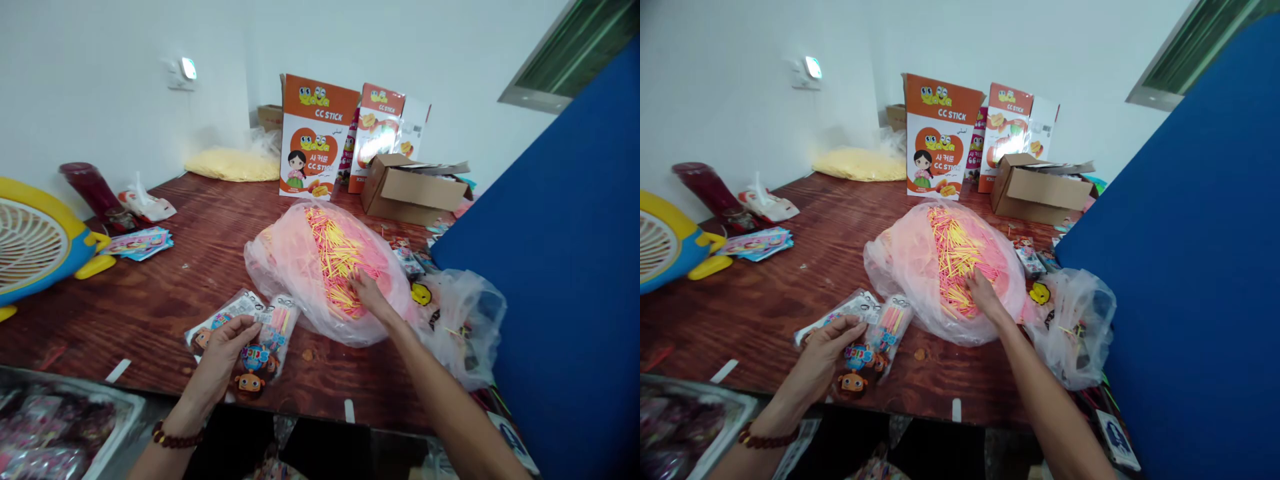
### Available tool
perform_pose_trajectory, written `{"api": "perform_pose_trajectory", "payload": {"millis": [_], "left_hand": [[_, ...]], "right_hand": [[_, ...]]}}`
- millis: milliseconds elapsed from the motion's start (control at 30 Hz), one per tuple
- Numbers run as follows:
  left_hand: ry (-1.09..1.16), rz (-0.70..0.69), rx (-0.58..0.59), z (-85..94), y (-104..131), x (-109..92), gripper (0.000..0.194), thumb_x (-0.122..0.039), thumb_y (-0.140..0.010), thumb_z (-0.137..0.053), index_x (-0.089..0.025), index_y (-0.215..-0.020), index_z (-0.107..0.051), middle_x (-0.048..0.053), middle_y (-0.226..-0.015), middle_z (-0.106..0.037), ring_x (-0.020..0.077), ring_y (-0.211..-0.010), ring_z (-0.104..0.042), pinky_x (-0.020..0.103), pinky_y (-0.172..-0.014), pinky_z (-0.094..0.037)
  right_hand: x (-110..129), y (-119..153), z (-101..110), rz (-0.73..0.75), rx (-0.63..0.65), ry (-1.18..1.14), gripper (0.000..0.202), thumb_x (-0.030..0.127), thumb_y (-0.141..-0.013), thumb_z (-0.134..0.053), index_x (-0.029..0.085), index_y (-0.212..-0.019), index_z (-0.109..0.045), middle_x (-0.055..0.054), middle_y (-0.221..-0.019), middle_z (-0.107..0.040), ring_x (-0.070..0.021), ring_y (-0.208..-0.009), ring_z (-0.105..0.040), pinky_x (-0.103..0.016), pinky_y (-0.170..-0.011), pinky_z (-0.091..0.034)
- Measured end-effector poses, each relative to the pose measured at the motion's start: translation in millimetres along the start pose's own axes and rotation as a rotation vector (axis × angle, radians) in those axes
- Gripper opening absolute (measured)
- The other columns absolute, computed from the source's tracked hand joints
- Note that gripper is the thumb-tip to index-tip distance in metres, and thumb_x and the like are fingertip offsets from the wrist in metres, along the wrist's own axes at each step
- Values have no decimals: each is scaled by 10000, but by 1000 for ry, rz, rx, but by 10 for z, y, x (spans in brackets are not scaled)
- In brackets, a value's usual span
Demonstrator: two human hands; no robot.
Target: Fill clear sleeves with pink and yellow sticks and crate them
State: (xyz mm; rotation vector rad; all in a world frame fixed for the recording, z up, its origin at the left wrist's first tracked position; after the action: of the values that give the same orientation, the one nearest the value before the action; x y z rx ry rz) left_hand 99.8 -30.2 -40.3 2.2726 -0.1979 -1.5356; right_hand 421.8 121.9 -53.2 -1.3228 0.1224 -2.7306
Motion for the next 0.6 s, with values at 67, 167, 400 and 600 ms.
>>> {"api": "perform_pose_trajectory", "payload": {"millis": [67, 167, 400, 600], "left_hand": [[6, -3, -5, -8, -3, -4, 427, -393, -526, -903, -177, -808, -666, -42, -646, -646, 101, -522, -580, 198, -455, -493], [2, -28, 20, -47, -7, -15, 396, -376, -541, -902, -168, -795, -679, -36, -649, -648, 93, -541, -579, 188, -490, -499], [-22, -71, 100, -151, -18, -5, 324, -380, -615, -863, -156, -760, -679, -23, -645, -633, 96, -547, -563, 197, -514, -475], [-116, -150, 88, -274, -14, -58, 367, -395, -570, -871, -149, -653, -611, -53, -565, -557, 66, -509, -471, 178, -492, -382]], "right_hand": [[-32, 54, 53, 6, -40, -144, 255, 490, -874, -443, 239, -864, -482, -19, -753, -621, -181, -692, -573, -306, -670, -470], [-104, 136, 43, -7, -94, -289, 320, 552, -810, -495, 235, -855, -487, -22, -793, -640, -181, -750, -600, -314, -730, -476], [-103, 155, 45, -76, -156, -432, 358, 559, -707, -621, 221, -801, -549, -10, -677, -624, -196, -709, -589, -339, -725, -462], [749, 391, -33, 22, 105, -566, 328, 518, -783, -619, 210, -887, -580, -18, -778, -651, -160, -674, -565, -304, -663, -450]]}}
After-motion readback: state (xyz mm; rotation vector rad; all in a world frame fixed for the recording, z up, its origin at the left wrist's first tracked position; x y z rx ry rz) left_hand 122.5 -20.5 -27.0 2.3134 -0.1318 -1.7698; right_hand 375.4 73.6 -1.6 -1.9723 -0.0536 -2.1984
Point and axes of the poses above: each hand's wrist, its own y-axis away from the middle knuckle, its own z-axis out of the back of the hand, x = y × z, the point moved 4 cm from there along -y, towards the middle knuckle
